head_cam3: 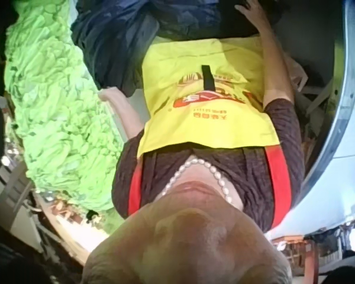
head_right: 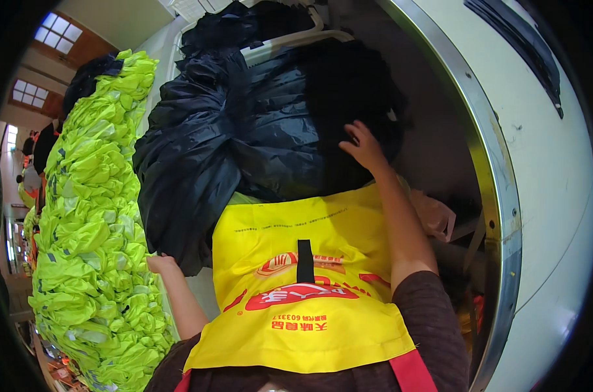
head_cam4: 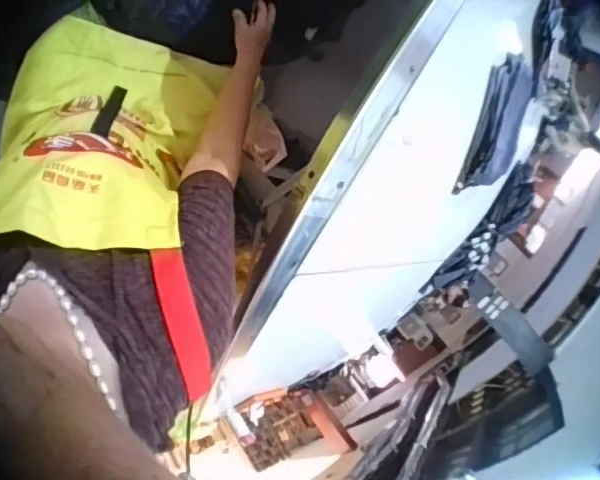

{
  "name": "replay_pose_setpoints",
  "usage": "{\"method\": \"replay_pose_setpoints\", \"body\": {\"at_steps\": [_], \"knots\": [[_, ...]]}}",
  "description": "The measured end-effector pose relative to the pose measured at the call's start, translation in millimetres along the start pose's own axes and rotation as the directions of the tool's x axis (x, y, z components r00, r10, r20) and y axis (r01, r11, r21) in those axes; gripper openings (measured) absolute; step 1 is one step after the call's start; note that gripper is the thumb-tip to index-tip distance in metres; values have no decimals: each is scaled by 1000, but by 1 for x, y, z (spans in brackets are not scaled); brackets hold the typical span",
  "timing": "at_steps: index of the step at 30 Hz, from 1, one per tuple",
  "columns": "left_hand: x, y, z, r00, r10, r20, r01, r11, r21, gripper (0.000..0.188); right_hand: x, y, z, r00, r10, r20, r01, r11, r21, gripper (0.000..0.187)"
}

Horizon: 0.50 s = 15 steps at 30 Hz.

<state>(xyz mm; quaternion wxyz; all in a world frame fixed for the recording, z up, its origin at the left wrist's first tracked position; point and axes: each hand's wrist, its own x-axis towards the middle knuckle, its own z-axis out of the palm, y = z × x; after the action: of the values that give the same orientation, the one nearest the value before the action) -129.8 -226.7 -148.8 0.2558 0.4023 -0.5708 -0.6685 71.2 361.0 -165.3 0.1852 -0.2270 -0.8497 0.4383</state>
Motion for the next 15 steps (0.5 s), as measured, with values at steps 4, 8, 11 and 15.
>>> {"method": "replay_pose_setpoints", "body": {"at_steps": [4,8,11,15], "knots": [[-152,31,37,702,663,261,-690,723,20,32,-3,-12,28,913,2,407,-12,1000,21,53],[-239,32,50,273,-4,962,-480,866,140,17,-37,-25,63,912,119,391,-96,992,-79,34],[-281,-10,38,-37,-493,869,-691,642,334,52,-51,-62,64,877,174,448,-254,959,126,28],[-340,-7,26,-390,-474,790,-495,831,254,65,-77,-176,25,772,212,599,-521,751,406,25]]}}
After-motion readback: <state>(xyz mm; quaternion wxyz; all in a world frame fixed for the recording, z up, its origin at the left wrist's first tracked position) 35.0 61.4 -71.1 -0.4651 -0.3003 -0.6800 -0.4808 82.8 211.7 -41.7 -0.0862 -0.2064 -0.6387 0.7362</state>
